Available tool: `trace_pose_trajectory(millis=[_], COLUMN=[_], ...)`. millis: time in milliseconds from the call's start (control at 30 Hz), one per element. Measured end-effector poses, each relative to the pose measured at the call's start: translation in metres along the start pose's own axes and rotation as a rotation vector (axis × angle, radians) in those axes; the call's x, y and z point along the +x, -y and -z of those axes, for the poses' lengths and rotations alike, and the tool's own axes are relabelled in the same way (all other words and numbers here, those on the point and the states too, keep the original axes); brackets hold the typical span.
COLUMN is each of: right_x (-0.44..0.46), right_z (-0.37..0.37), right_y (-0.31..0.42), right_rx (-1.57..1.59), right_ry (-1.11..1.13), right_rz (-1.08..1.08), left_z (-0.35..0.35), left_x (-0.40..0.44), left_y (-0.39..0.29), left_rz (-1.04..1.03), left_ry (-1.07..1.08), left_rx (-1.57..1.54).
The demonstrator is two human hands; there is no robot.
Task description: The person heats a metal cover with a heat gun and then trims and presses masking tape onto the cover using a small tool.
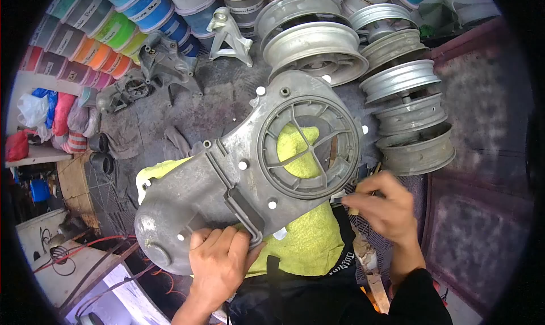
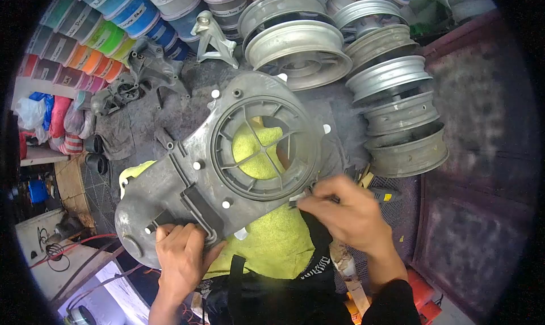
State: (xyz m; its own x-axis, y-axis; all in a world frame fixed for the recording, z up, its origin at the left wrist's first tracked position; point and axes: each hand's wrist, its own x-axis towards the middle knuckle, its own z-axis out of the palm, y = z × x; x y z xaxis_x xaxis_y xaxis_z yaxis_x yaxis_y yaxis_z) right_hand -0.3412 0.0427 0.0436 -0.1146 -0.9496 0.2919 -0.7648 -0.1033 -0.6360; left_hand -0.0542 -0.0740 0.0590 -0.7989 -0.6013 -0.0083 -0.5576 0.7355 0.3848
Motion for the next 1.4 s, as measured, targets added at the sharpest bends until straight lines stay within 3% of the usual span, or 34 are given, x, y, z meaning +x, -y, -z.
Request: trace_pose_trajectory(millis=[67,167,200,333,433,567,600,733,1000,1100,1133,1267,1400], right_x=[0.0,0.005,0.003,-0.001,-0.006,-0.008,-0.01,-0.009,-0.021,-0.011,-0.016,-0.022,-0.032], right_z=[0.005,-0.005,-0.001,-0.012,0.0,-0.011,-0.006,-0.015,-0.015,-0.016,-0.017,0.001,-0.013], right_y=[0.006,0.002,0.001,-0.003,-0.002,-0.009,-0.011,-0.016,-0.016,-0.016,-0.018,-0.01,0.006], right_rx=[0.001,0.006,0.007,0.022,-0.061,-0.018,-0.045,-0.015,0.016,-0.086,-0.03,0.09,0.242], right_ry=[-0.041,0.128,0.04,0.163,-0.024,0.109,0.006,0.095,-0.093,0.081,0.04,-0.088,-0.287], right_rz=[-0.077,0.069,0.087,0.064,0.077,0.159,0.162,0.196,0.136,0.231,0.226,0.079,-0.281], left_z=[0.0,0.001,-0.001,0.001,-0.002,-0.001,-0.001,-0.001,-0.002,-0.002,-0.001,0.0,0.001], left_x=[-0.001,0.0,-0.001,0.0,-0.005,0.0,-0.003,0.0,-0.003,-0.001,0.0,-0.003,-0.001], left_y=[0.0,0.001,0.002,-0.001,-0.001,0.001,0.0,-0.001,0.0,-0.002,-0.002,-0.002,-0.004], left_rz=[-0.003,-0.013,-0.003,-0.003,0.009,-0.008,-0.001,-0.008,-0.003,-0.005,-0.003,0.013,0.013], left_ry=[0.006,-0.003,-0.007,-0.002,-0.003,-0.015,-0.011,-0.024,-0.023,-0.04,-0.036,-0.021,-0.03], left_rx=[-0.005,-0.003,-0.003,0.003,-0.002,-0.01,-0.018,-0.007,-0.012,-0.008,-0.01,-0.006,0.015])
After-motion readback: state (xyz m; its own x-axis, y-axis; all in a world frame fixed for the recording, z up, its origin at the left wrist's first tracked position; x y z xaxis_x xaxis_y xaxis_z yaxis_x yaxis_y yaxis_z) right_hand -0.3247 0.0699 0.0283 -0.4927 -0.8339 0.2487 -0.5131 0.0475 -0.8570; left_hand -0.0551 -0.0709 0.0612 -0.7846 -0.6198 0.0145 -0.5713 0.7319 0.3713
